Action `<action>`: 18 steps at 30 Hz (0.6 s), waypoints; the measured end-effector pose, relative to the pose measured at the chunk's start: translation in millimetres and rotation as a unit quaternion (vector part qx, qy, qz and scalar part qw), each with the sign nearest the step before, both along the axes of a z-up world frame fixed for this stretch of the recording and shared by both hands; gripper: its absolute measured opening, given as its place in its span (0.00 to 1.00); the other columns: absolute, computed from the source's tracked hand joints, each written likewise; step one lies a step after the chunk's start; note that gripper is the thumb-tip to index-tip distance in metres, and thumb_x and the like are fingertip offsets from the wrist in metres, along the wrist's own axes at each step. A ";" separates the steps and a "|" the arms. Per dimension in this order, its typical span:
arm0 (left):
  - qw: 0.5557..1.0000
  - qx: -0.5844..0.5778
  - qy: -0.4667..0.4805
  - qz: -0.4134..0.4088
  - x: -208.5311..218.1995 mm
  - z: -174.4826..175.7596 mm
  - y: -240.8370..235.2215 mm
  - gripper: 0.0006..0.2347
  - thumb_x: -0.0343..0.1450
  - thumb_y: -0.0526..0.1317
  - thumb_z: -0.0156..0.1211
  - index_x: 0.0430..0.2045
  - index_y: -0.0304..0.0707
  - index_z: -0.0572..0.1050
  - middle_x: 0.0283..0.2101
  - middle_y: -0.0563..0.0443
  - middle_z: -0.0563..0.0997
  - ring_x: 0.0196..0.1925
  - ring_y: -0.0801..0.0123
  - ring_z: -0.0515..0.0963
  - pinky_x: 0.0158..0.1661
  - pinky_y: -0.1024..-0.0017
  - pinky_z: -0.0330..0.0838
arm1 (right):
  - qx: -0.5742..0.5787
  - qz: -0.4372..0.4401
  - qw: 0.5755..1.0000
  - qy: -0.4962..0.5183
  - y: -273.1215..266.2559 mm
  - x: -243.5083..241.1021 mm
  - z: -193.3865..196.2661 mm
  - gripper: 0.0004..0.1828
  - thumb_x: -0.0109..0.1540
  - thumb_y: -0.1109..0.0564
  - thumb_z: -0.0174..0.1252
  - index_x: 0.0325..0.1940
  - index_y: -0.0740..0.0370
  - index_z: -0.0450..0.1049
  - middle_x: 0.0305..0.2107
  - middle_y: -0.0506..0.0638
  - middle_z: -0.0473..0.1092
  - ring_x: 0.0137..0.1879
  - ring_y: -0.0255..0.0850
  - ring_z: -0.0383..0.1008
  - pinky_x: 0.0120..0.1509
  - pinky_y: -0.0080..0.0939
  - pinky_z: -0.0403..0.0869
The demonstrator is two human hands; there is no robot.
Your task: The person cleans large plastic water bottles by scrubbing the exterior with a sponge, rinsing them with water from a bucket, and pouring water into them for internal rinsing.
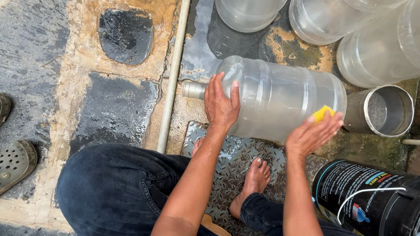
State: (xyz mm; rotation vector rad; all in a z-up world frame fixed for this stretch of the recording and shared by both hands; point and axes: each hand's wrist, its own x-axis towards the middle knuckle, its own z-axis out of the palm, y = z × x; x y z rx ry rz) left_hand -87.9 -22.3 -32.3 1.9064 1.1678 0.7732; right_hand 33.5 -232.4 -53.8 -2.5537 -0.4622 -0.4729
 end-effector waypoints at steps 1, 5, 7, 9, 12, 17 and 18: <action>1.000 0.014 0.002 0.005 -0.6 -0.2 -1.8 0.23 0.77 0.49 0.56 0.64 0.34 0.66 0.66 0.32 0.69 0.70 0.41 0.67 0.67 0.50 0.60 | -0.053 0.023 0.998 0.037 21.9 -17.2 5.7 0.38 0.76 0.36 0.29 0.80 0.67 0.47 0.79 0.66 0.40 0.84 0.65 0.39 0.84 0.64 0.38; 1.000 0.027 -0.015 0.004 -22.9 -5.6 -22.6 0.26 0.74 0.48 0.59 0.65 0.34 0.65 0.67 0.33 0.68 0.70 0.42 0.65 0.68 0.50 0.57 | -0.111 0.350 0.927 0.074 79.9 -72.3 32.0 0.42 0.72 0.30 0.30 0.80 0.61 0.49 0.78 0.59 0.45 0.83 0.57 0.40 0.84 0.57 0.34; 0.999 0.021 -0.036 -0.002 -36.3 -12.1 -32.7 0.27 0.74 0.48 0.59 0.66 0.33 0.64 0.68 0.34 0.68 0.71 0.43 0.65 0.68 0.51 0.56 | -0.157 0.322 0.929 0.092 79.8 -49.5 43.0 0.40 0.72 0.31 0.30 0.80 0.58 0.53 0.77 0.56 0.47 0.83 0.54 0.41 0.83 0.60 0.32; 0.997 0.029 -0.066 0.001 -43.1 -18.6 -38.1 0.28 0.74 0.49 0.58 0.67 0.33 0.63 0.68 0.36 0.68 0.72 0.45 0.65 0.70 0.52 0.57 | -0.196 0.241 0.945 0.101 63.9 -5.8 50.4 0.35 0.73 0.36 0.30 0.77 0.58 0.58 0.76 0.53 0.50 0.83 0.53 0.43 0.82 0.63 0.30; 0.996 0.062 -0.052 -0.021 -52.6 -28.9 -50.2 0.30 0.74 0.51 0.55 0.68 0.32 0.60 0.70 0.35 0.66 0.73 0.44 0.63 0.71 0.49 0.54 | -0.206 0.098 0.967 0.114 18.5 66.6 68.4 0.35 0.74 0.37 0.31 0.75 0.65 0.59 0.74 0.61 0.52 0.80 0.59 0.41 0.77 0.66 0.29; 0.993 0.080 -0.068 -0.059 -55.1 -46.2 -76.0 0.32 0.76 0.56 0.49 0.71 0.32 0.56 0.71 0.33 0.64 0.74 0.43 0.61 0.73 0.47 0.52 | -0.166 0.080 0.974 0.133 20.4 46.0 61.5 0.39 0.73 0.35 0.35 0.76 0.69 0.57 0.74 0.64 0.52 0.82 0.58 0.43 0.83 0.58 0.37; 0.993 0.079 -0.067 -0.056 -54.5 -48.4 -76.2 0.32 0.76 0.56 0.48 0.71 0.33 0.56 0.71 0.32 0.64 0.74 0.42 0.61 0.73 0.48 0.53 | -0.193 0.118 0.963 0.146 38.2 24.4 58.4 0.40 0.72 0.34 0.38 0.76 0.67 0.55 0.74 0.64 0.50 0.81 0.57 0.41 0.82 0.57 0.37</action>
